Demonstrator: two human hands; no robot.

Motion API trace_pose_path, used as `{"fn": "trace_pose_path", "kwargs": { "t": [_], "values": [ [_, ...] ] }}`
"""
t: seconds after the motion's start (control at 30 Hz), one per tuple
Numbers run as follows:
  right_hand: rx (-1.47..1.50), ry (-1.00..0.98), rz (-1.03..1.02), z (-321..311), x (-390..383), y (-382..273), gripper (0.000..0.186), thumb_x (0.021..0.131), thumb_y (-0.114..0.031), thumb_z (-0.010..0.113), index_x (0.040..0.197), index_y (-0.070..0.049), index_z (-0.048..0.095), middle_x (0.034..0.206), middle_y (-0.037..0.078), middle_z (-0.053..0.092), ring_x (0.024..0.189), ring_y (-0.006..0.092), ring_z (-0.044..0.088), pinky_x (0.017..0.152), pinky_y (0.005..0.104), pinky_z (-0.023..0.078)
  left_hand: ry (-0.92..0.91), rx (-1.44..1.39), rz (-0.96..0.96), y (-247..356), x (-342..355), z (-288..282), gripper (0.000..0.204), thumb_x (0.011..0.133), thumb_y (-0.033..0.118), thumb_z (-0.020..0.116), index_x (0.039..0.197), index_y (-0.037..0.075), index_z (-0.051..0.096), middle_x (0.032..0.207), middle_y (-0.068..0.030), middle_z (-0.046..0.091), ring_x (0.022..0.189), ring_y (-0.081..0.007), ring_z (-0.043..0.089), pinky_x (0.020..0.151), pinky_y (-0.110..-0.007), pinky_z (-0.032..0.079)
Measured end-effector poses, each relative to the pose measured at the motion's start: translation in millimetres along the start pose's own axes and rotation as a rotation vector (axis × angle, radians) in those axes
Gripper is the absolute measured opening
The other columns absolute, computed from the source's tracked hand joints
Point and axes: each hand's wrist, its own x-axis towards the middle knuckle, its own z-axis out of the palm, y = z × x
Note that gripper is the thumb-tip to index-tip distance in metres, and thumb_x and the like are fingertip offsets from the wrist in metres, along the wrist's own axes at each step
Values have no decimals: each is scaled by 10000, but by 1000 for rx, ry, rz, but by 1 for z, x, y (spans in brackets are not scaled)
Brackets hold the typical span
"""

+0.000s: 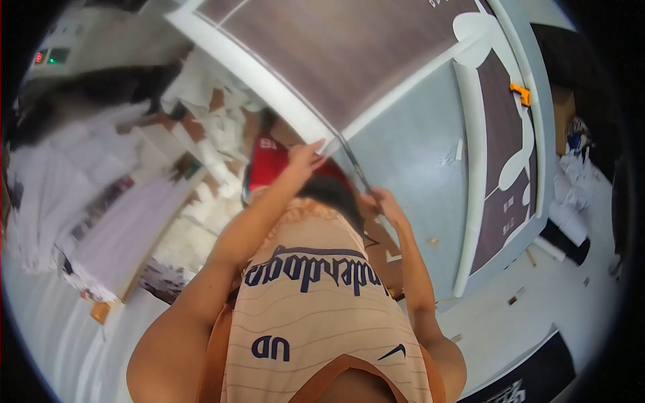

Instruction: Cutting out clothing pattern pieces from printed fabric using scissors on a production table.

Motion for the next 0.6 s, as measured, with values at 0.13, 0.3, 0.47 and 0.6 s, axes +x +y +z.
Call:
{"fn": "trace_pose_path", "kwargs": {
  "t": [0.13,0.3,0.47,0.6],
  "values": [
    [-19,-102,31,-11,11,-4,386,913,-371,778,721,-125,552,610,-45,490,538,70,477,503,248,359,-37,-105,188,-40,6,9,229,888,136,793,1057,73,653,1006,-58,735,898,-157,716,714,-270,566],
    [-49,-176,-126,-7,33,13,343,917,-356,774,763,-107,595,621,-48,517,539,67,487,503,240,364,-51,-8,226,-54,9,9,195,915,125,757,1082,45,697,1033,-61,745,900,-147,711,754,-268,546],
    [-30,-176,-183,-9,54,20,328,905,-351,788,785,-99,616,611,-49,515,536,59,484,495,236,365,-127,-55,320,-62,4,12,187,924,139,748,1086,55,704,1024,-58,744,941,-134,694,847,-293,534],
    [-87,-176,-200,-10,59,22,332,887,-350,807,769,-97,626,607,-44,518,526,60,481,478,233,358,-147,-61,336,-67,4,9,186,928,141,743,1094,66,705,1027,-47,742,950,-131,687,882,-309,525]
  ]
}}
